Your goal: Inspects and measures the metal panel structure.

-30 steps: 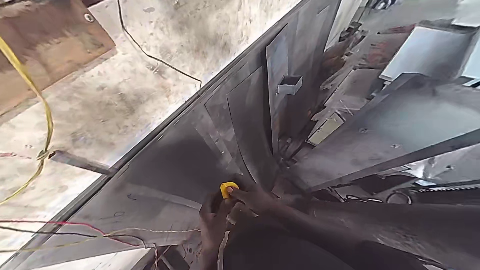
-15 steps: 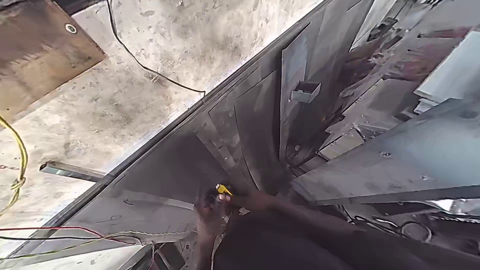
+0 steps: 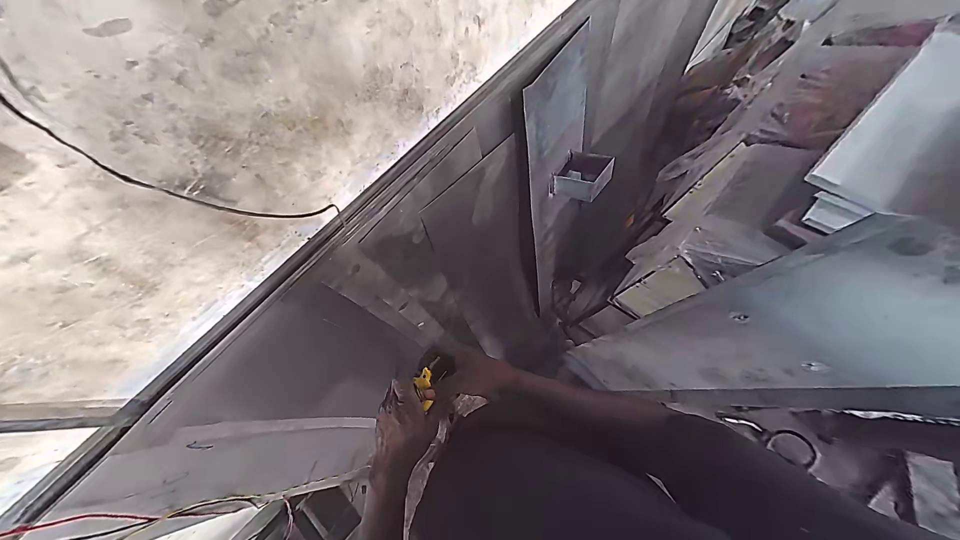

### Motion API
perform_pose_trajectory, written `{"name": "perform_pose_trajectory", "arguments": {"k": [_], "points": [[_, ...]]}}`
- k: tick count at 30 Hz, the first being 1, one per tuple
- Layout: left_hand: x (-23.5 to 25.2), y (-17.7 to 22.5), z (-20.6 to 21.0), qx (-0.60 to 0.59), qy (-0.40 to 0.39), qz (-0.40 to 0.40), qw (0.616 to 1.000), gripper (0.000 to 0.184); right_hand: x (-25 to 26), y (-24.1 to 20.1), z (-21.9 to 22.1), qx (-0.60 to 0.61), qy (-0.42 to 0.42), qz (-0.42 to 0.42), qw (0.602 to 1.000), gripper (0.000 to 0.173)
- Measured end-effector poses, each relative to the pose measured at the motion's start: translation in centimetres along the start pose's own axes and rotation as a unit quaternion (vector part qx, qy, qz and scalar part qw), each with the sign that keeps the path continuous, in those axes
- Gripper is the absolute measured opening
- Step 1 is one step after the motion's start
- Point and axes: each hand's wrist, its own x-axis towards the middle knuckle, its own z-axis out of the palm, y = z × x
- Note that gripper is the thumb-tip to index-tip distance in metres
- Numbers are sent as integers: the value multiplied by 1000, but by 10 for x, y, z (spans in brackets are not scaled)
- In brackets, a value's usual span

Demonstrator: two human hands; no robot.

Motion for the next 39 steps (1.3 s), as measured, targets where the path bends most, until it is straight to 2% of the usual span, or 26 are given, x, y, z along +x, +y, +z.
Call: {"name": "perform_pose_trajectory", "arguments": {"k": [1, 3, 5, 7, 8, 10, 12, 14, 16, 17, 20, 24, 30, 39], "points": [[3, 2, 1, -5, -18, -10, 1000, 94, 1, 2, -6, 6, -8, -6, 1000, 44], [6, 3, 4, -24, -45, -6, 999, 94, 2, 7, -20, -3, -32, -15, 999, 38], [8, -4, 4, -32, -65, 3, 997, 84, 3, 7, -37, -11, -26, -11, 1000, 24], [9, -25, -2, -24, -70, -6, 997, 64, 0, 2, -63, -19, -13, 6, 1000, 14], [6, -42, -7, -17, -69, -20, 997, 57, -3, -4, -77, -15, 9, 19, 1000, 12], [-10, -86, -24, 1, -78, -79, 994, 50, -12, -20, -114, 49, 116, 46, 991, 16], [-30, -133, -48, 31, -101, -177, 979, 42, -4, -18, -179, 188, 261, 13, 947, 12], [-51, -166, -70, 80, -136, -247, 956, 49, 14, 0, -252, 306, 361, -64, 879, 14], [-60, -175, -81, 110, -141, -272, 946, 52, 35, 13, -296, 393, 412, -124, 813, 18], [-59, -173, -79, 112, -124, -271, 948, 50, 46, 17, -306, 411, 416, -137, 800, 18], [-32, -152, -60, 88, -45, -241, 965, 44, 79, 18, -312, 413, 435, -134, 789, 20], [33, -127, -34, 100, 16, -217, 971, 47, 115, 5, -319, 402, 450, -114, 789, 26], [96, -95, -41, 117, 15, -219, 969, 47, 149, -23, -339, 376, 462, -104, 796, 28], [116, -114, -83, 150, -26, -242, 958, 60, 155, -14, -318, 340, 413, -79, 841, 33]]}}
